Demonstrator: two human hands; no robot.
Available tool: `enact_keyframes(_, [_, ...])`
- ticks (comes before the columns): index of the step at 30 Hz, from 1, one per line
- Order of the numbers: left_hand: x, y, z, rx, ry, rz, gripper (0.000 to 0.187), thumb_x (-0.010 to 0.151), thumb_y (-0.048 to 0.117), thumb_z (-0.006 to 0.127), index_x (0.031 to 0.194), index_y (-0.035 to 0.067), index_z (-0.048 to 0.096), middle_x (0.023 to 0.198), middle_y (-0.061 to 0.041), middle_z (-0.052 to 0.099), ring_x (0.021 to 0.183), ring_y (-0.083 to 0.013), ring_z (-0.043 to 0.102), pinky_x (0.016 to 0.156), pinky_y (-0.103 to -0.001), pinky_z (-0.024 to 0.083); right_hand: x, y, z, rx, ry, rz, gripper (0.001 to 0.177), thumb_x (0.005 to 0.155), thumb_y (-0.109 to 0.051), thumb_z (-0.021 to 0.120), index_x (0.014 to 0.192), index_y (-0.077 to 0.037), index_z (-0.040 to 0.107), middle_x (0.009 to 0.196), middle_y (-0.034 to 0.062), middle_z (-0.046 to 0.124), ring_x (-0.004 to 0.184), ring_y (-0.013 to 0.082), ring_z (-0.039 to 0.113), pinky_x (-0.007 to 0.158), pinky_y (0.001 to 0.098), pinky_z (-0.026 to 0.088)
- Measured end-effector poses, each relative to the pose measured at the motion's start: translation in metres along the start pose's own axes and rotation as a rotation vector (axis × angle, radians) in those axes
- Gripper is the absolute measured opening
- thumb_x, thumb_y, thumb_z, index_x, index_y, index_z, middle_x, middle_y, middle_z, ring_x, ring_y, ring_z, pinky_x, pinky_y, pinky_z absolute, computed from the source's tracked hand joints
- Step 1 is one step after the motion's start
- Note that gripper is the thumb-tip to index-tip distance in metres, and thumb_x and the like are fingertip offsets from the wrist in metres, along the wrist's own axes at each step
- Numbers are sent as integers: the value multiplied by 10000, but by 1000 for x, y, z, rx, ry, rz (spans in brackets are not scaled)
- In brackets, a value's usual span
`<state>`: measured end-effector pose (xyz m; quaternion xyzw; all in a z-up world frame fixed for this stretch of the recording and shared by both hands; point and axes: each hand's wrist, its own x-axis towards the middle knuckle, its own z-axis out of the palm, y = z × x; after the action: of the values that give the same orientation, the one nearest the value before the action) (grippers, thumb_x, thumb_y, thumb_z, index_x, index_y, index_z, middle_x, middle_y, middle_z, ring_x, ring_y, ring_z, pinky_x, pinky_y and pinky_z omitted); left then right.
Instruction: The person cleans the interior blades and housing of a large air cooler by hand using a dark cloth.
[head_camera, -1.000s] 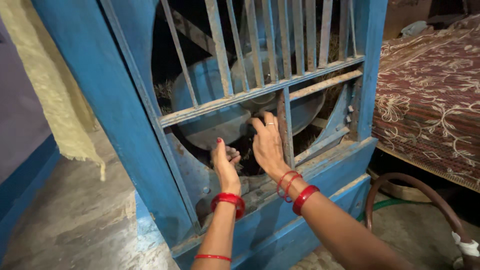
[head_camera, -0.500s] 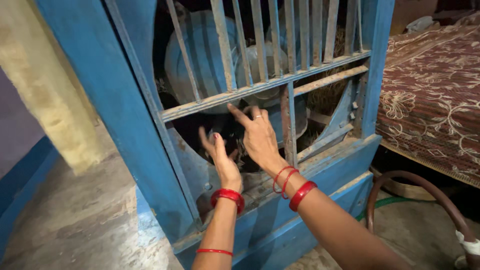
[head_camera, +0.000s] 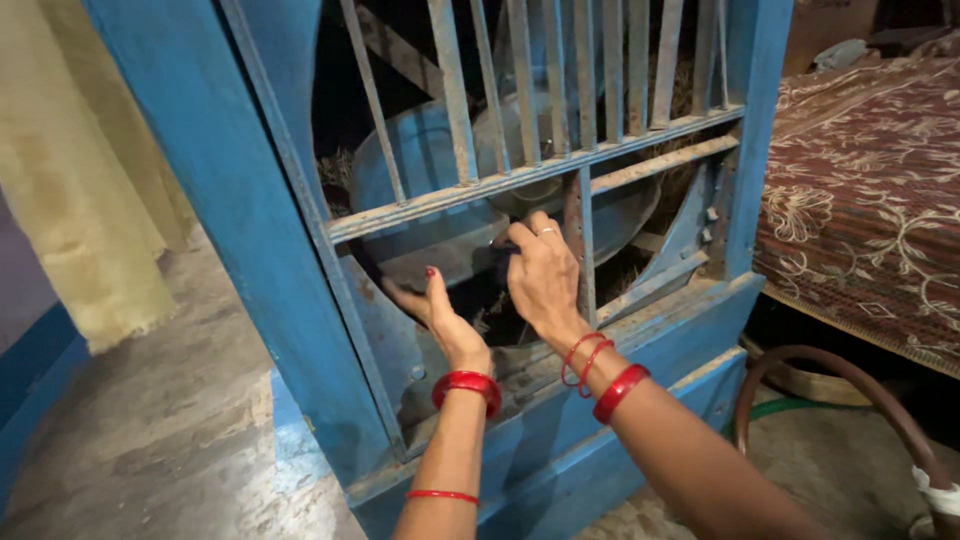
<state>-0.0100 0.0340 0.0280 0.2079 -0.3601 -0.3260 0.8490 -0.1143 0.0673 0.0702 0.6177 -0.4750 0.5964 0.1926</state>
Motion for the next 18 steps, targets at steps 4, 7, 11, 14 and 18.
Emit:
enact_keyframes(4, [4, -10, -3, 76, 24, -75, 907, 961, 412, 586, 1597, -35, 120, 1676, -230, 170, 1536, -301, 220, 1234, -409, 160, 2, -5, 0, 76, 13, 8, 339, 808, 45, 536, 1109, -40, 665, 1135, 188, 581, 1104, 413, 556, 921, 493, 472])
enact_keyframes(7, [7, -22, 5, 275, 125, -200, 884, 911, 373, 639, 1550, -73, 222, 1608, -274, 324, 1470, -346, 367, 1217, -424, 261, 4, -5, 6, 165, 89, -1, 414, 809, 56, 504, 1201, -6, 624, 1222, 234, 556, 1144, 454, 514, 959, 512, 438])
enact_keyframes(11, [7, -22, 10, 439, 242, -216, 935, 887, 336, 702, 1563, -63, 196, 1596, -280, 328, 1456, -379, 369, 1209, -442, 271, 5, 8, 23, 187, 109, 91, 433, 823, 28, 522, 1254, 10, 561, 1248, 268, 511, 1156, 470, 484, 982, 519, 413])
enact_keyframes(14, [3, -17, 5, 302, 127, 58, 892, 915, 315, 659, 1587, -27, 181, 1642, -272, 211, 1496, -374, 256, 1194, -453, 211, -4, 14, 33, 107, 114, 86, 456, 816, 38, 521, 1252, -55, 617, 1217, 221, 546, 1165, 446, 499, 1027, 511, 418])
enact_keyframes(18, [8, -13, -2, 220, 55, -129, 830, 933, 448, 578, 1567, 10, 269, 1611, -219, 313, 1461, -339, 349, 1183, -428, 256, -24, 9, 42, 91, 27, 27, 502, 740, 56, 535, 1221, -49, 632, 1200, 201, 571, 1095, 439, 499, 974, 505, 418])
